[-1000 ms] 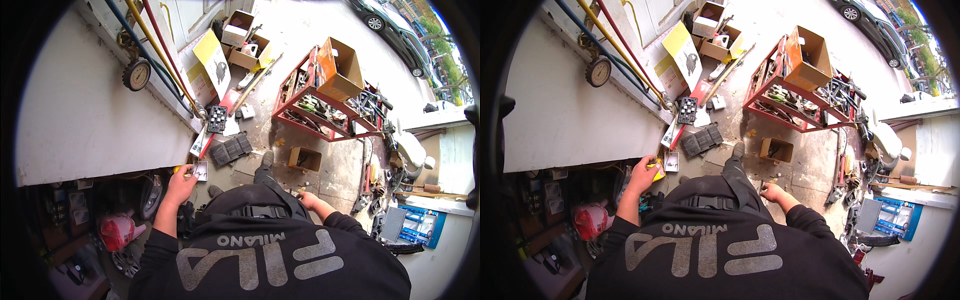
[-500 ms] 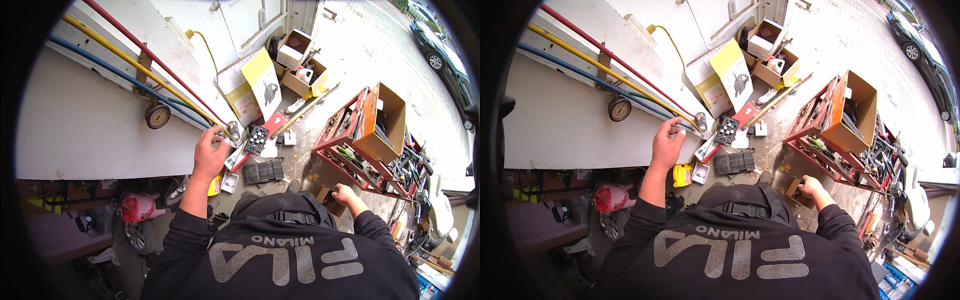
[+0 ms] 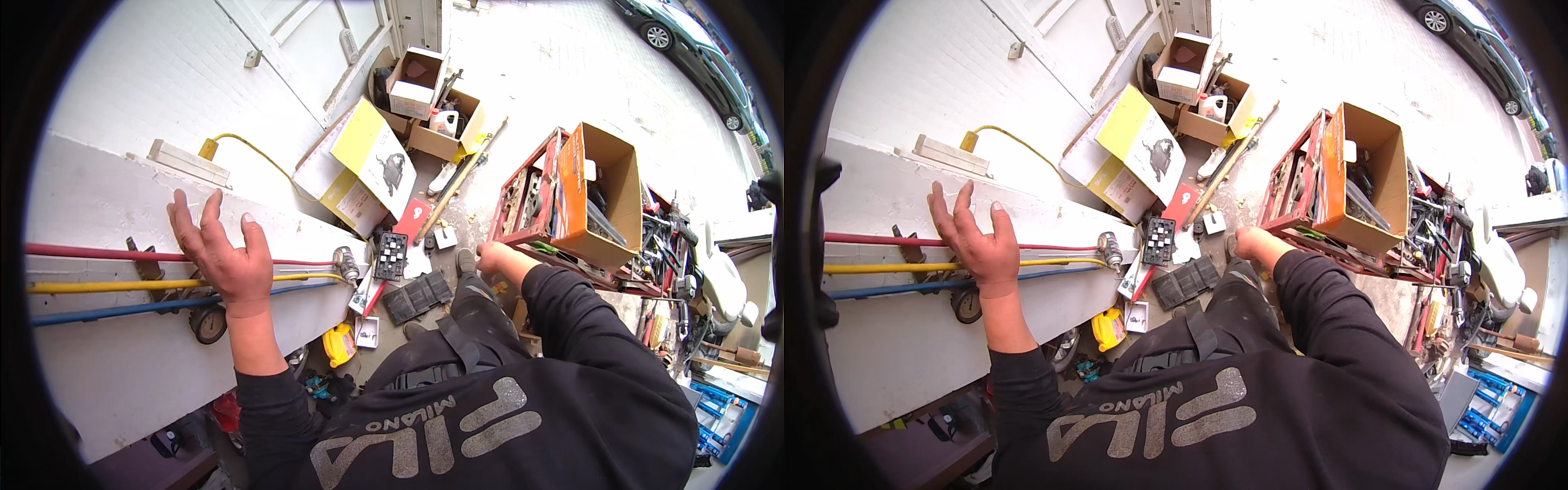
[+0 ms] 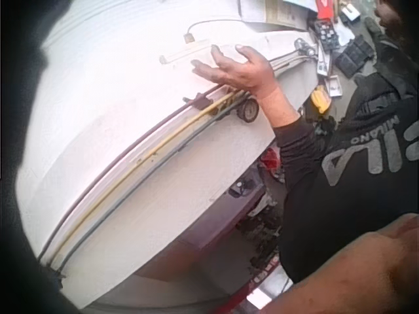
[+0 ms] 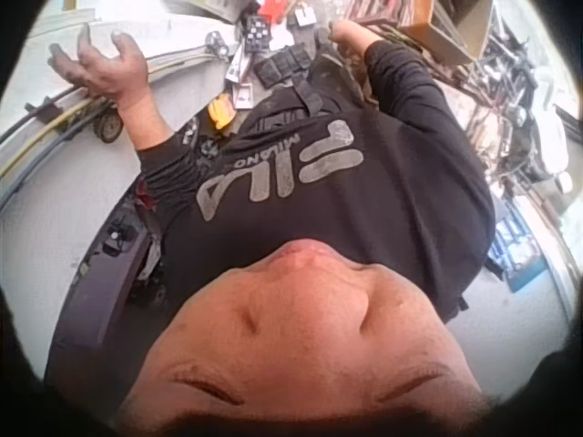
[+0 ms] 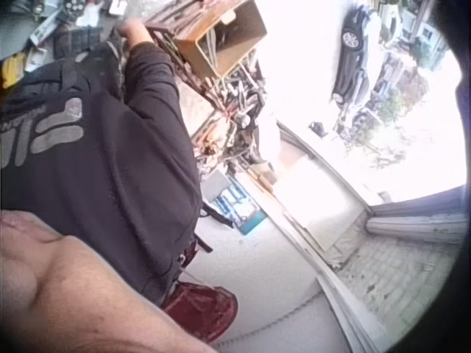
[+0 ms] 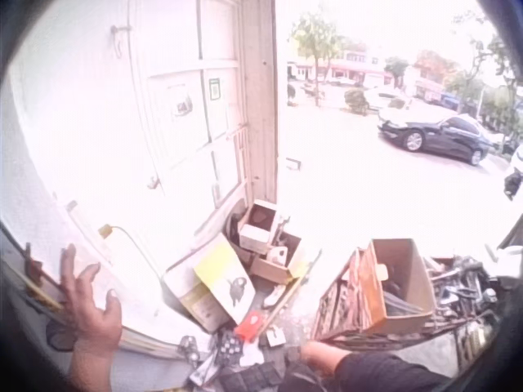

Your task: The person works under the hood of a red car, manipulating hoses and connectors in the engine bay. They retrieve a flexible hose from a parts cart and install it into the engine, then walk around the garage to pick up a small box.

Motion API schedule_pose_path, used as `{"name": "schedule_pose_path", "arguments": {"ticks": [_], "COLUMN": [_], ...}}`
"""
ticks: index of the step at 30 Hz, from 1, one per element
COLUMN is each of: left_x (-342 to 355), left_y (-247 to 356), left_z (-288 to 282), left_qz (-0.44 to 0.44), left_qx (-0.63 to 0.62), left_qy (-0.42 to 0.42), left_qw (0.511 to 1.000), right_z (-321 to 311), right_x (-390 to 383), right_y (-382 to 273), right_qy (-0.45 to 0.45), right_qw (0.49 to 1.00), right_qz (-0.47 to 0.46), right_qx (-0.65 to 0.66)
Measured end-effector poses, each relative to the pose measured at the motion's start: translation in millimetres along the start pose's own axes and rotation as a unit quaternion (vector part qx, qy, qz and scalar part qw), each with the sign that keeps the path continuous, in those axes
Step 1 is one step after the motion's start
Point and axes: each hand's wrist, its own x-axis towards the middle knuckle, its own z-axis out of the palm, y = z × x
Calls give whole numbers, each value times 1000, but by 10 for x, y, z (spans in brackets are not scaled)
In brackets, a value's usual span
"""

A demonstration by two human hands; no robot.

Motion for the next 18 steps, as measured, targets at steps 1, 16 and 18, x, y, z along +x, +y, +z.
{"name": "schedule_pose_path", "arguments": {"ticks": [1, 16, 18], "left_x": [0, -283, -293], "left_y": [-17, -452, -562], "left_z": [72, 919, 1039], "left_qz": [1, -192, -32], "left_qx": [31, 434, 635], "left_qy": [-10, -137, -77], "left_qw": [999, 869, 768], "right_z": [-56, 331, 452], "right_x": [278, 4544, 4842], "right_y": [60, 1632, 1805], "right_qy": [-18, -130, -110], "right_qw": [999, 957, 953], "right_qz": [-38, 212, 241], "right_qx": [-27, 148, 150]}}
